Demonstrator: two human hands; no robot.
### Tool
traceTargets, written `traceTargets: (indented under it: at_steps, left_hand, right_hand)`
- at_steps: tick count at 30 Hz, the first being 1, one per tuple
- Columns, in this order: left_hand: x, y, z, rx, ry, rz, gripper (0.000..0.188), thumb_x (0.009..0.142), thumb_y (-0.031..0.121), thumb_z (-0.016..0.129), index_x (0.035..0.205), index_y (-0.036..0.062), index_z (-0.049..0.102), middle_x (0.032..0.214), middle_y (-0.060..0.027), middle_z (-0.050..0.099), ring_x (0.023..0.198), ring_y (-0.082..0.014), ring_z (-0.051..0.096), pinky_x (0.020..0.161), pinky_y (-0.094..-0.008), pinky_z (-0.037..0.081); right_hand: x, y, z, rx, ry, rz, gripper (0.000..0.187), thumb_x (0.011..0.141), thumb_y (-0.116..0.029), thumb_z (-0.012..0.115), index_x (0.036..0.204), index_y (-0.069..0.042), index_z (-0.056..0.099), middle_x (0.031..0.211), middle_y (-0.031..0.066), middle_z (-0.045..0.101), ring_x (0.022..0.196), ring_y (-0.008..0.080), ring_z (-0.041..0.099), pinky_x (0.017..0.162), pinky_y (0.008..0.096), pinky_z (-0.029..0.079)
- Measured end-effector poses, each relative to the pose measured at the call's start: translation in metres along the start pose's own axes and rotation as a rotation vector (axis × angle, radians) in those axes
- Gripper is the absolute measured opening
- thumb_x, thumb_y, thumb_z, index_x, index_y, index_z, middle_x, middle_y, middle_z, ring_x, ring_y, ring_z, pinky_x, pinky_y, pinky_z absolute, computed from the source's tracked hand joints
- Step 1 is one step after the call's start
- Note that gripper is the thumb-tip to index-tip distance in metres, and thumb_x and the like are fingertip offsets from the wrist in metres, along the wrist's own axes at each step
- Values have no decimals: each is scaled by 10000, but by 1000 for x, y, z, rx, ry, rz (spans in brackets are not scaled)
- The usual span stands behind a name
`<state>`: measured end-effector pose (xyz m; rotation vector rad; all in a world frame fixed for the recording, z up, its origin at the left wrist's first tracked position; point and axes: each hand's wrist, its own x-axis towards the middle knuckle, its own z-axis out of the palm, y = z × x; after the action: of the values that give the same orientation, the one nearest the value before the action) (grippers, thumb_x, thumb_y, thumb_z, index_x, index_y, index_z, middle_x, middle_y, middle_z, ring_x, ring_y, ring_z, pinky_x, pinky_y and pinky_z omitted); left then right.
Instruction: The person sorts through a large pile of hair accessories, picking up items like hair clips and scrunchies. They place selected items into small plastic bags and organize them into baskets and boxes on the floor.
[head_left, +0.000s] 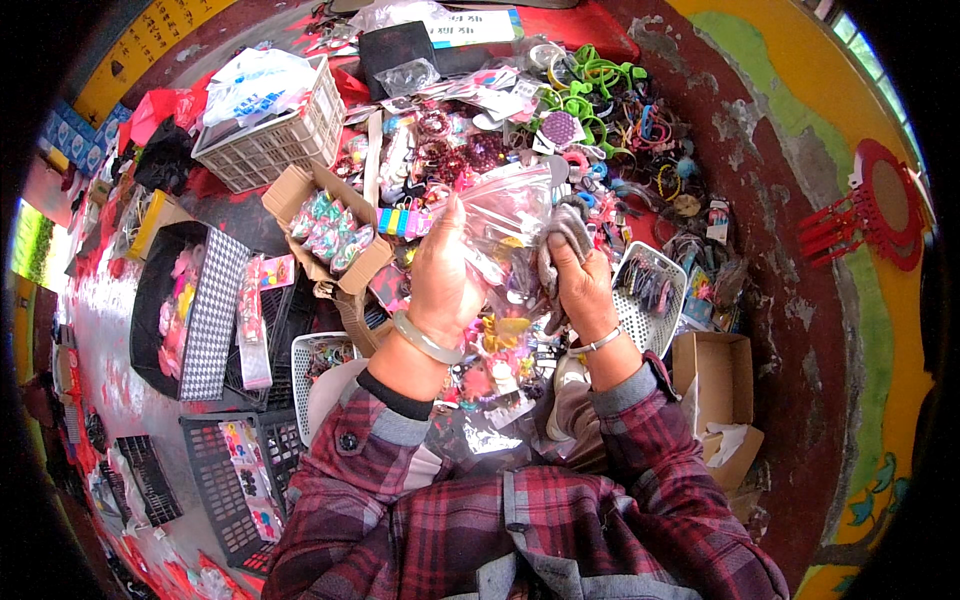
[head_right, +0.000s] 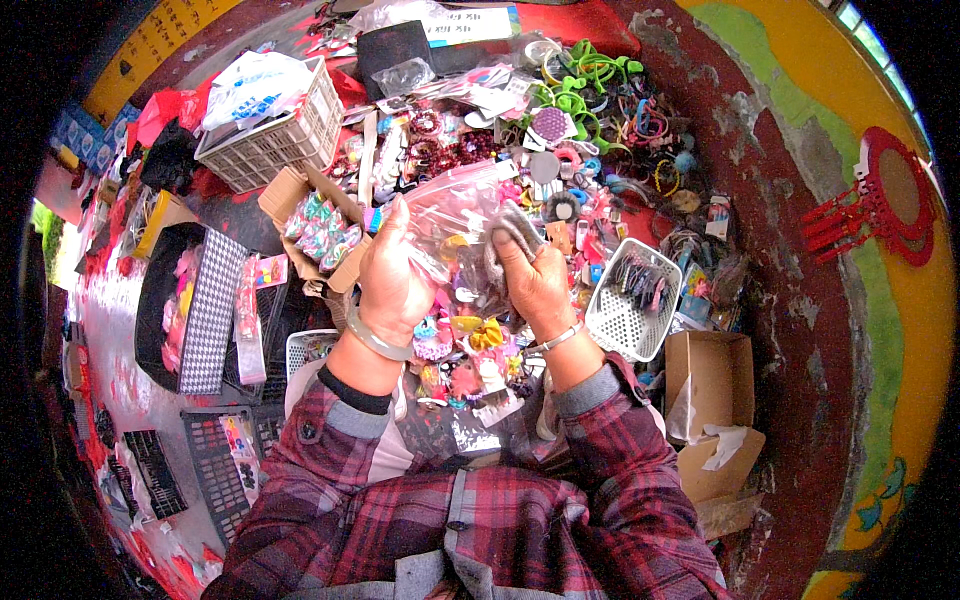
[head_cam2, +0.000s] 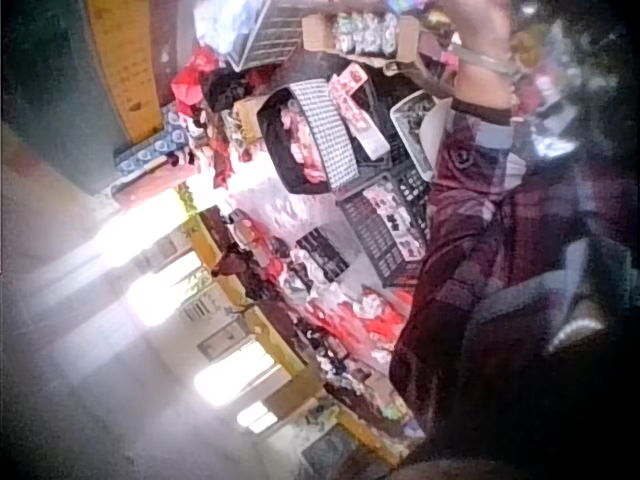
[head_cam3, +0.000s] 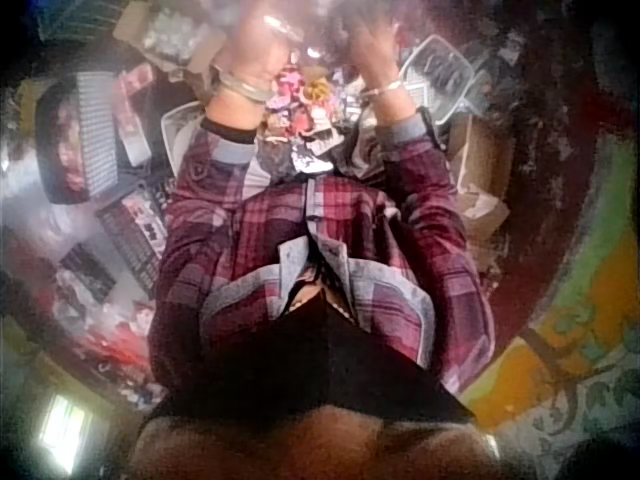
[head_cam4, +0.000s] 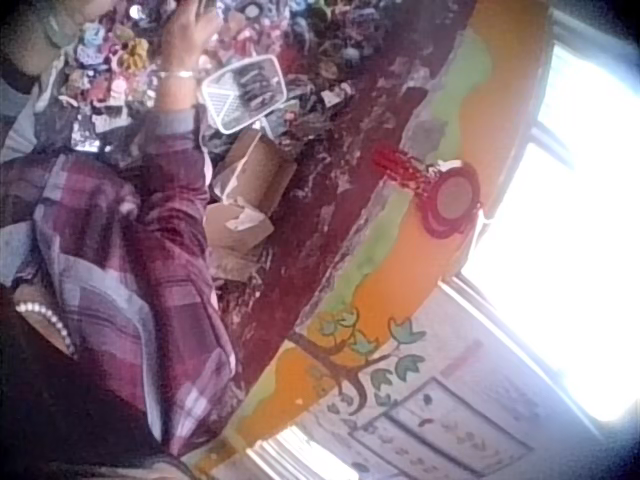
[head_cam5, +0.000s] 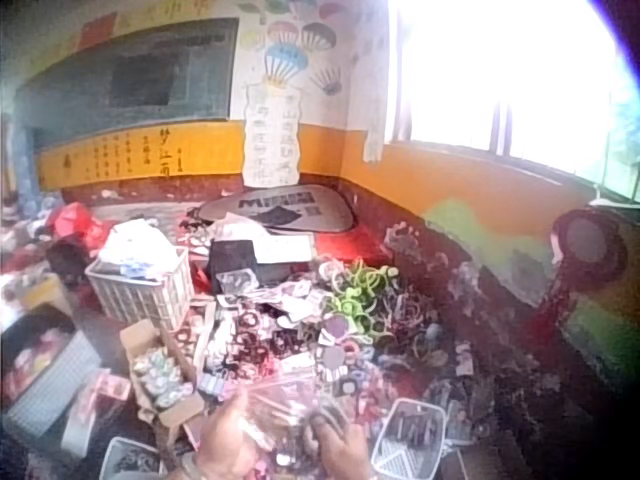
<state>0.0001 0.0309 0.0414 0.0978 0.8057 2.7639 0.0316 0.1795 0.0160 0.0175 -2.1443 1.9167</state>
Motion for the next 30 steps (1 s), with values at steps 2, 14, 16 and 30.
traceTargets:
  at_steps: [2,14,16,30]
  left_hand:
    - [1,4,0,-21,-7,-6,417,948,328,382,1143,-21,499,1055,-135,600,964,-237,589,839,-365,475]
    - [-3,20,10,125,34,51,434,945,364,382,1131,-8,509,1013,-132,625,790,-192,638,597,-290,519]
    - [-4,26,20,50,89,42,431,951,350,369,1118,-17,521,979,-127,633,780,-202,640,591,-299,516]
    - [-9,-10,-4,724,-106,104,312,942,265,448,998,-5,595,921,-66,637,819,-121,607,739,-246,481]
  right_hand:
    - [0,-5,-1,136,-118,106,192,882,-231,572,913,-48,618,768,-29,595,643,54,517,552,208,418]
    - [10,-33,-39,43,-581,348,294,835,-180,620,1070,-5,597,938,11,626,844,89,559,735,251,455]
    - [18,-22,-56,-67,-525,328,297,873,-254,564,1035,-8,598,908,25,620,800,90,561,703,247,460]
    - [4,-20,-1,551,64,204,84,772,-45,665,851,-33,639,767,14,627,682,105,577,621,239,459]
